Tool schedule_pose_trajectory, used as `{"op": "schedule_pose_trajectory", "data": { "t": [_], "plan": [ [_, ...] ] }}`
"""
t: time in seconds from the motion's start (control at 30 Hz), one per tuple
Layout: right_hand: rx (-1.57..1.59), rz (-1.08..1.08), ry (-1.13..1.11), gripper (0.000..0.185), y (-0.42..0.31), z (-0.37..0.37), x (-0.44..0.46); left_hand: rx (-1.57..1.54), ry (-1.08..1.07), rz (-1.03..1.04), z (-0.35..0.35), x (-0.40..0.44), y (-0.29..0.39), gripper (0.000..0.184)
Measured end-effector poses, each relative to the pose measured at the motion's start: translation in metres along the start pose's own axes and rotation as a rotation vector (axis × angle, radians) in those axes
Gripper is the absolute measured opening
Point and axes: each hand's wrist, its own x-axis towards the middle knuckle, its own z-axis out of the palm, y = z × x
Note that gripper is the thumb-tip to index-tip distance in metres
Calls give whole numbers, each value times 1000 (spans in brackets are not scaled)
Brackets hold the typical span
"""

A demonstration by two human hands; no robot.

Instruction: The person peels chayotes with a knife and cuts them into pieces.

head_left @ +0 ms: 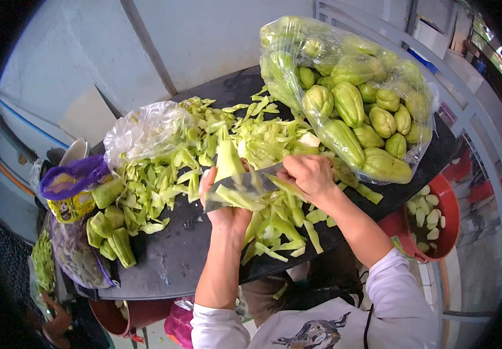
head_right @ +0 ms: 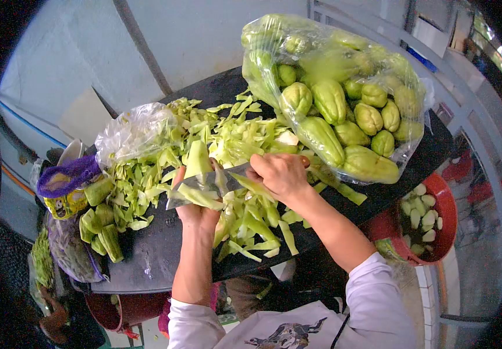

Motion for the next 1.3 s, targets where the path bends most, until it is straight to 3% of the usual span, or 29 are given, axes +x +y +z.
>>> {"op": "schedule_pose_trajectory", "data": {
  "t": [0.07,0.13,0.3,0.37,0.43,0.5,0.53,0.77,0.87,1.1,1.3],
  "plan": [
    [36,19,-12,24,7,4,-2,19,19,17,-6,4,2,41],
    [6,225,-157,28,22,4,-3,71,-68,19,-8,3,3,41],
    [36,96,-149,22,13,-6,-2,95,-5,-13,-5,-4,-3,41],
    [69,-26,-53,21,-3,-6,3,2,-59,-124,-5,-3,-3,43],
    [49,-10,-64,20,-3,-1,4,-4,-47,-128,-14,0,-2,43],
    [39,137,-154,18,9,4,4,86,-10,49,-14,-4,-6,40],
    [34,140,-156,18,15,2,3,89,-69,11,-10,-2,-3,38],
    [98,57,-37,25,4,0,2,175,35,54,8,-11,-10,36],
    [-38,360,-231,19,24,8,4,129,-113,-32,-3,-1,-7,44],
    [-140,400,-181,18,34,7,3,81,-184,-27,1,-3,-2,49],
    [-70,493,-194,16,30,8,6,-138,-152,-76,-2,7,9,51]
  ]
}}
